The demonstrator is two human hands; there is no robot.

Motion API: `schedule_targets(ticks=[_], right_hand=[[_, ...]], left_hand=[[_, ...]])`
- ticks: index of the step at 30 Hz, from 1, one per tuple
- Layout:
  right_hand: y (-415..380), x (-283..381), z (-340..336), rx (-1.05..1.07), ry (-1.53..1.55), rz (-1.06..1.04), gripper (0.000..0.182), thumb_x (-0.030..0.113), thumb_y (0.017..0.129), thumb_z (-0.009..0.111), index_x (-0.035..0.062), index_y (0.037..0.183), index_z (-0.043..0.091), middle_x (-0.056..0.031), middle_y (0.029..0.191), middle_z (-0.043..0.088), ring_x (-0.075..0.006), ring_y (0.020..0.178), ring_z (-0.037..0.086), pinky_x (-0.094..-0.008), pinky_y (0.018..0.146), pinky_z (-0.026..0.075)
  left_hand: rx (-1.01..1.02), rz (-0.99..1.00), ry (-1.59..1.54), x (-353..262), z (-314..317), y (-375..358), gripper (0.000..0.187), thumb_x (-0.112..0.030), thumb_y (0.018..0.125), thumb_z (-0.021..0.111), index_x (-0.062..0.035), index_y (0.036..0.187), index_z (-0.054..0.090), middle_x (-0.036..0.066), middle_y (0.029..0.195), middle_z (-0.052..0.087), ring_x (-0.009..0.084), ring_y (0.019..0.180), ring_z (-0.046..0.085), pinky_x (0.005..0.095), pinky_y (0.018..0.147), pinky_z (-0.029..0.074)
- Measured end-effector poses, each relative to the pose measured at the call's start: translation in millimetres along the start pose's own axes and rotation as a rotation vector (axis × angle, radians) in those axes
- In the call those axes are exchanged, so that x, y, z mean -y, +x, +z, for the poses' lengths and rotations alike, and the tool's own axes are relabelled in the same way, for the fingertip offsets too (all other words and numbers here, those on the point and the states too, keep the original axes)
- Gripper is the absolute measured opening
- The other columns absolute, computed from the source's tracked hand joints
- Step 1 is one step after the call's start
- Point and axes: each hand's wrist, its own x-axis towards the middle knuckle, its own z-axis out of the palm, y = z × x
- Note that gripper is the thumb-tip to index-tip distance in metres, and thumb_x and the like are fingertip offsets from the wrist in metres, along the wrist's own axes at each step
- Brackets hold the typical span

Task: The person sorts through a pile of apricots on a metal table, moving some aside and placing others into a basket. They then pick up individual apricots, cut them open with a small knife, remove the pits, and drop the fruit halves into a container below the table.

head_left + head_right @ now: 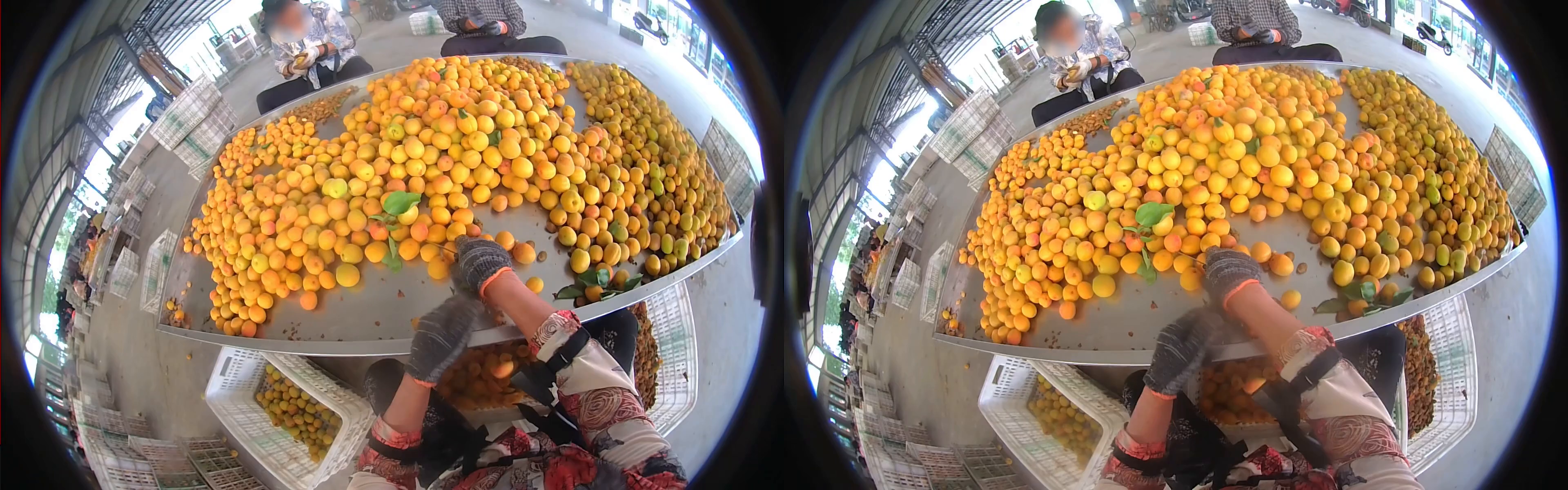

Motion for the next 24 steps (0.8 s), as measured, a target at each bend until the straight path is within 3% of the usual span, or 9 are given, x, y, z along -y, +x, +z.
schedule_targets(ticks=[2,5,7,10,12,15,17,22,24], right_hand=[[-6,8,-15,0.093,-0.117,0.015,0.037,0.023,0.077,0.057,0.0048,0.108,0.052,-0.014,0.105,0.059,-0.0285,0.099,0.057,-0.0397,0.082,0.045],[1,3,-9,0.053,-0.072,-0.003,0.036,0.025,0.078,0.056,0.0076,0.11,0.052,-0.0135,0.105,0.06,-0.0296,0.099,0.057,-0.0396,0.08,0.045],[1,-5,-6,0.019,-0.071,-0.049,0.036,0.025,0.079,0.055,0.0092,0.111,0.052,-0.014,0.105,0.06,-0.0291,0.099,0.057,-0.0393,0.08,0.045],[-1,-7,-10,0.003,-0.06,-0.114,0.035,0.026,0.08,0.053,0.0111,0.112,0.051,-0.0144,0.106,0.059,-0.0279,0.099,0.057,-0.0388,0.079,0.044],[-2,-4,-9,0.022,-0.048,-0.132,0.035,0.026,0.081,0.053,0.0114,0.113,0.051,-0.0141,0.107,0.059,-0.0272,0.099,0.057,-0.0385,0.079,0.044],[4,7,-1,0.056,-0.152,-0.147,0.035,0.026,0.083,0.05,0.0118,0.115,0.05,-0.0137,0.106,0.06,-0.0271,0.099,0.057,-0.0384,0.078,0.045],[8,10,7,-0.02,-0.092,-0.084,0.039,0.024,0.08,0.052,0.0082,0.116,0.05,-0.0157,0.089,0.063,-0.0322,0.086,0.06,-0.0406,0.075,0.046],[-2,-6,-10,0.006,0.069,-0.079,0.039,0.025,0.08,0.053,0.0118,0.117,0.05,-0.0149,0.101,0.061,-0.0278,0.095,0.058,-0.0372,0.078,0.045],[-12,-13,-17,-0.056,0.231,-0.105,0.041,0.026,0.079,0.055,0.0117,0.117,0.05,-0.0147,0.1,0.061,-0.0271,0.094,0.058,-0.0367,0.078,0.045]], left_hand=[[-0.224,-0.39,-0.263,4,-3,6,0.028,-0.022,0.087,0.054,-0.0013,0.105,0.058,0.01,0.087,0.064,0.0164,0.068,0.061,0.0289,0.059,0.048],[-0.487,-0.691,-0.529,0,-7,25,0.03,-0.028,0.089,0.05,-0.0033,0.103,0.059,0.008,0.084,0.064,0.0115,0.057,0.057,0.0259,0.048,0.045],[-0.555,-0.684,-0.567,14,-7,30,0.031,-0.03,0.09,0.047,-0.0038,0.102,0.058,0.009,0.081,0.064,0.0114,0.049,0.054,0.0247,0.043,0.044],[-0.558,-0.765,-0.638,33,-9,32,0.039,-0.034,0.089,0.044,-0.0017,0.107,0.054,0.011,0.091,0.062,0.018,0.066,0.059,0.0311,0.052,0.052],[-0.69,-0.738,-0.683,35,-5,33,0.034,-0.032,0.089,0.046,-0.0019,0.102,0.056,0.01,0.08,0.064,0.0141,0.049,0.054,0.0267,0.045,0.046],[-0.655,-0.712,-0.675,31,-5,33,0.035,-0.034,0.088,0.048,-0.0022,0.102,0.056,0.01,0.082,0.064,0.0147,0.05,0.055,0.0282,0.046,0.046],[-0.666,-0.712,-0.686,35,-5,31,0.036,-0.034,0.088,0.048,-0.0025,0.103,0.055,0.01,0.082,0.064,0.0151,0.052,0.056,0.0285,0.046,0.047],[-0.67,-0.721,-0.718,35,-5,31,0.037,-0.034,0.088,0.048,-0.0033,0.108,0.054,0.01,0.087,0.063,0.0162,0.053,0.057,0.0293,0.045,0.046],[-0.607,-0.718,-0.598,25,-8,32,0.044,-0.036,0.089,0.045,0.0003,0.113,0.05,0.012,0.097,0.06,0.0172,0.074,0.058,0.0295,0.06,0.051]])
